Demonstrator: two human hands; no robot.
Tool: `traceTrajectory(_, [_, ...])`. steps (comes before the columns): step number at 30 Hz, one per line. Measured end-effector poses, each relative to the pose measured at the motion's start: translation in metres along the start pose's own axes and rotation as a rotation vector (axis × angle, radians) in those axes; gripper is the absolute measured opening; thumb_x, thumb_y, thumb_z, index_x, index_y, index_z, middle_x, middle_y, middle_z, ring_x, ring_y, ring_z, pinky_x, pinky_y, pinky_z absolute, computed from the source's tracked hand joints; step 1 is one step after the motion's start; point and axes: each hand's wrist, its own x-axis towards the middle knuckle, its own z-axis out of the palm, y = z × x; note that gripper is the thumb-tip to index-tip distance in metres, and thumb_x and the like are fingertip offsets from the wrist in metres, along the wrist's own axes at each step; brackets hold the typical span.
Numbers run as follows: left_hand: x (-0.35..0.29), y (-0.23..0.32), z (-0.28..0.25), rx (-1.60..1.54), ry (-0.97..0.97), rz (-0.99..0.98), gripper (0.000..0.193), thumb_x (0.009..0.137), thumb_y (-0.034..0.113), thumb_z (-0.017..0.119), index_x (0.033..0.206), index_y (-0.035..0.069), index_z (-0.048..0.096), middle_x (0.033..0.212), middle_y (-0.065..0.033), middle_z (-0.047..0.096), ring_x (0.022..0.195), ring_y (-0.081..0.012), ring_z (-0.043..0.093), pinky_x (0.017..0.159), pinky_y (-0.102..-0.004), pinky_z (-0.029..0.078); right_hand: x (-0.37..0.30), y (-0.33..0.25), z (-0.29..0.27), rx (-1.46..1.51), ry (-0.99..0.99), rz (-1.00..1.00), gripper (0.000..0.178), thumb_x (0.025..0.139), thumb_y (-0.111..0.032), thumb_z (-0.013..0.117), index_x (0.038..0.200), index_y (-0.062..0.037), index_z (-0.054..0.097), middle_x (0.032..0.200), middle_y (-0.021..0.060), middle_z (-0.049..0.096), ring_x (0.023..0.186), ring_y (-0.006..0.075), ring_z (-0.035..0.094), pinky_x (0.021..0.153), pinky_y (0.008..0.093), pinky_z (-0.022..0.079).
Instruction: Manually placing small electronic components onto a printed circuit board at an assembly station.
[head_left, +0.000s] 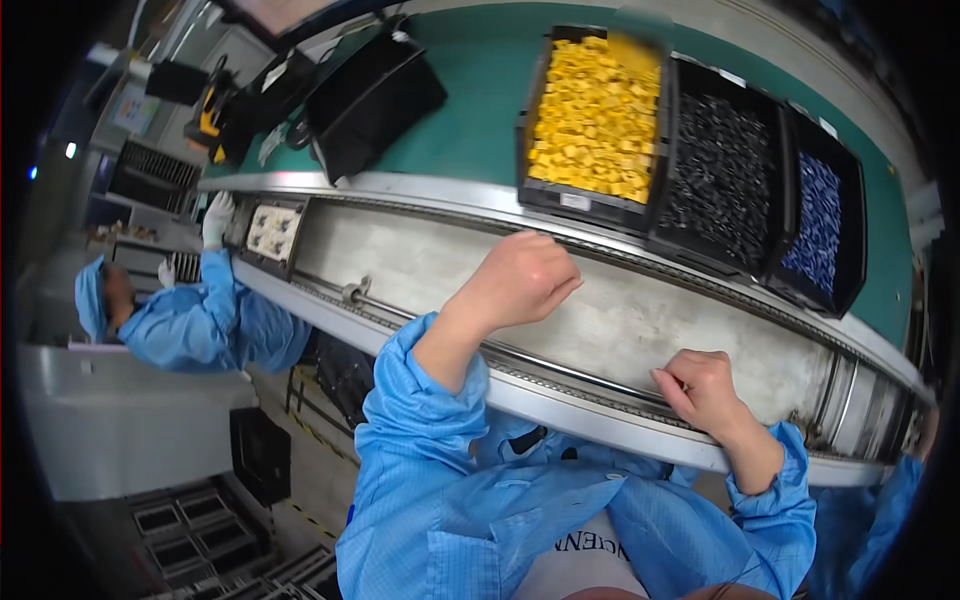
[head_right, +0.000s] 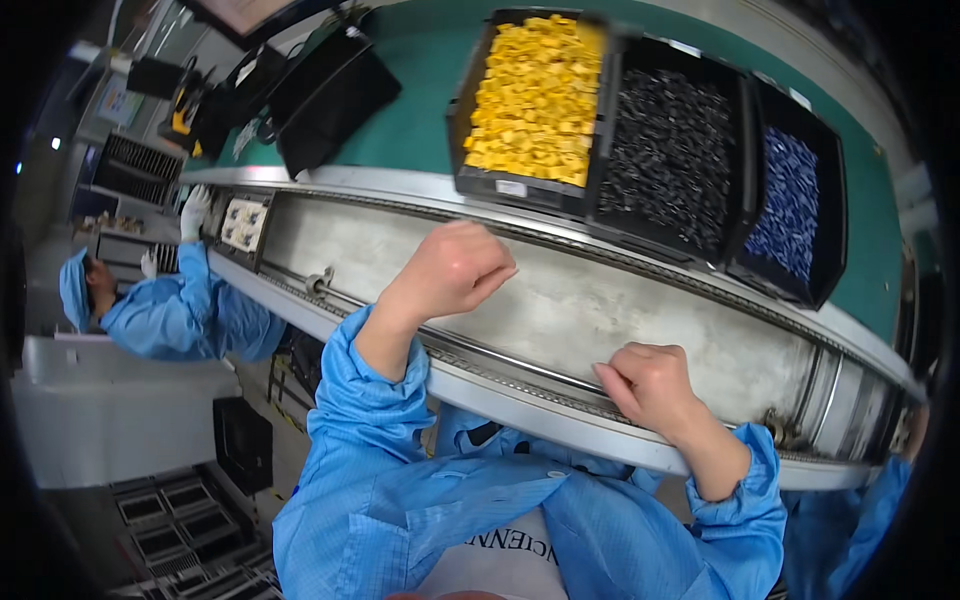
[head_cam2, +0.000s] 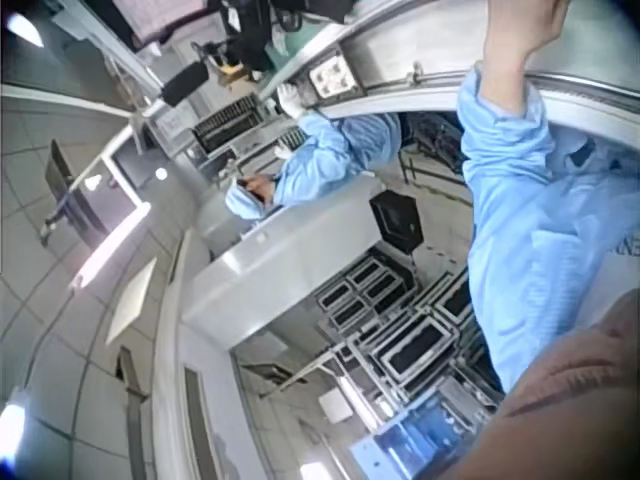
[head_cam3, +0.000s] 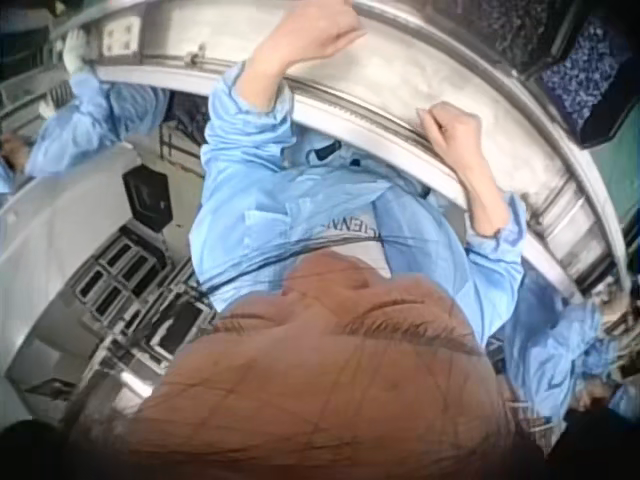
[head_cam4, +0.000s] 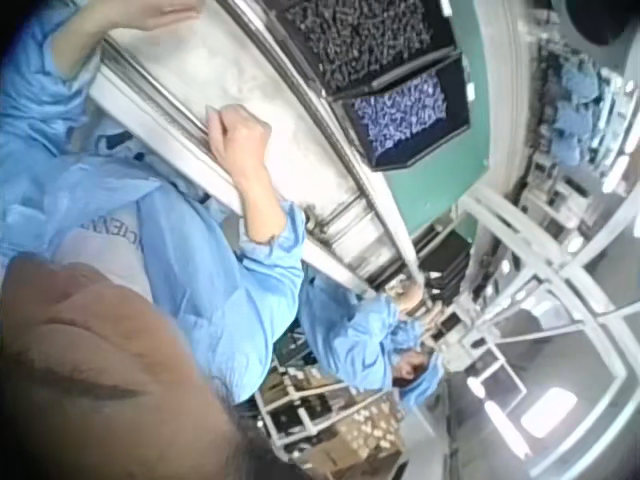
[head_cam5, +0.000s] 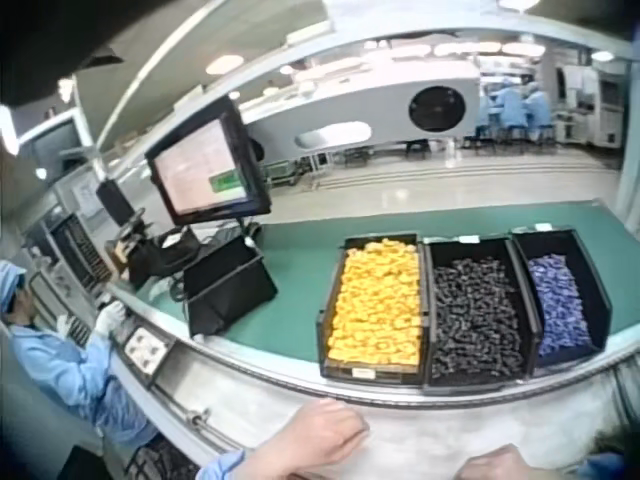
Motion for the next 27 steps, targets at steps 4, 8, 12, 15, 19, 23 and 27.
traceTrajectory(4, [-0.020,-0.024,-0.034,0.208,0.544,-0.168,0.004,0.078,0.006,0.072,0.081,0.006,0.068,0.077,-0.0084,0.068,0.072,-0.0281,0.065,0.066,-0.0386,0.052,-0.003,0.003,0.003,0.105,0.065,0.060,0.019,0.081,-0.006,0.071,0.065,-0.0032,0.062,0.058,0.0099,0.056,0.048,0.0255,0.053,0.046,0.0351,0.040])
traceTrajectory(8, [-0.102,-0.093,-0.084,0.698,0.614,-0.729,0.016,0.085,0.018,0.068,0.095,0.005,0.072,0.110,-0.0147,0.070,0.105,-0.0319,0.064,0.093,-0.0409,0.049,-0.004,0.002,0.000,0.092,0.086,0.126,0.017,0.081,-0.005,0.072,0.066,-0.0025,0.063,0.058,0.0101,0.056,0.048,0.0248,0.053,0.046,0.0346,0.040])
traceTrajectory(12, [-0.226,-0.171,-0.114,0.946,0.245,-1.189,0.032,0.076,0.018,0.065,0.105,0.004,0.070,0.109,-0.0252,0.064,0.103,-0.0430,0.060,0.090,-0.0531,0.049,0.002,0.006,0.004,0.051,0.023,0.047,0.021,0.082,-0.011,0.071,0.065,-0.0055,0.061,0.060,0.0094,0.058,0.053,0.0287,0.057,0.048,0.0379,0.044])
traceTrajectory(15, [-0.252,-0.185,-0.130,0.899,0.209,-1.142,0.025,0.077,0.020,0.066,0.094,0.003,0.074,0.093,-0.0237,0.069,0.098,-0.0402,0.064,0.089,-0.0486,0.051,0.008,0.014,0.005,0.033,0.086,0.045,0.020,0.083,-0.013,0.071,0.068,-0.0046,0.062,0.063,0.0110,0.059,0.057,0.0303,0.059,0.051,0.0394,0.046])
traceTrajectory(19, [-0.246,-0.183,-0.140,0.876,0.208,-1.179,0.026,0.079,0.024,0.066,0.091,0.003,0.074,0.099,-0.0245,0.066,0.098,-0.0433,0.062,0.089,-0.0511,0.049,0.005,0.017,-0.009,0.029,0.217,0.083,0.017,0.084,-0.011,0.072,0.071,-0.0028,0.064,0.065,0.0121,0.061,0.056,0.0301,0.059,0.050,0.0378,0.045])
traceTrajectory(23, [-0.243,-0.182,-0.144,0.905,0.192,-1.145,0.029,0.083,0.033,0.070,0.088,0.004,0.073,0.090,-0.0213,0.069,0.090,-0.0399,0.065,0.082,-0.0489,0.052,0.000,0.026,-0.027,0.046,0.445,0.107,0.016,0.086,-0.009,0.071,0.074,-0.0015,0.065,0.064,0.0111,0.059,0.053,0.0241,0.054,0.049,0.0344,0.041])
traceTrajectory(27, [-0.233,-0.151,-0.135,0.662,0.119,-1.061,0.028,0.082,0.030,0.072,0.085,0.002,0.071,0.082,-0.0182,0.067,0.079,-0.0378,0.065,0.073,-0.0488,0.051,-0.004,0.037,-0.053,0.028,0.673,0.184,0.014,0.088,-0.009,0.071,0.078,-0.0007,0.066,0.063,0.0049,0.055,0.055,0.0107,0.049,0.050,0.0278,0.038])
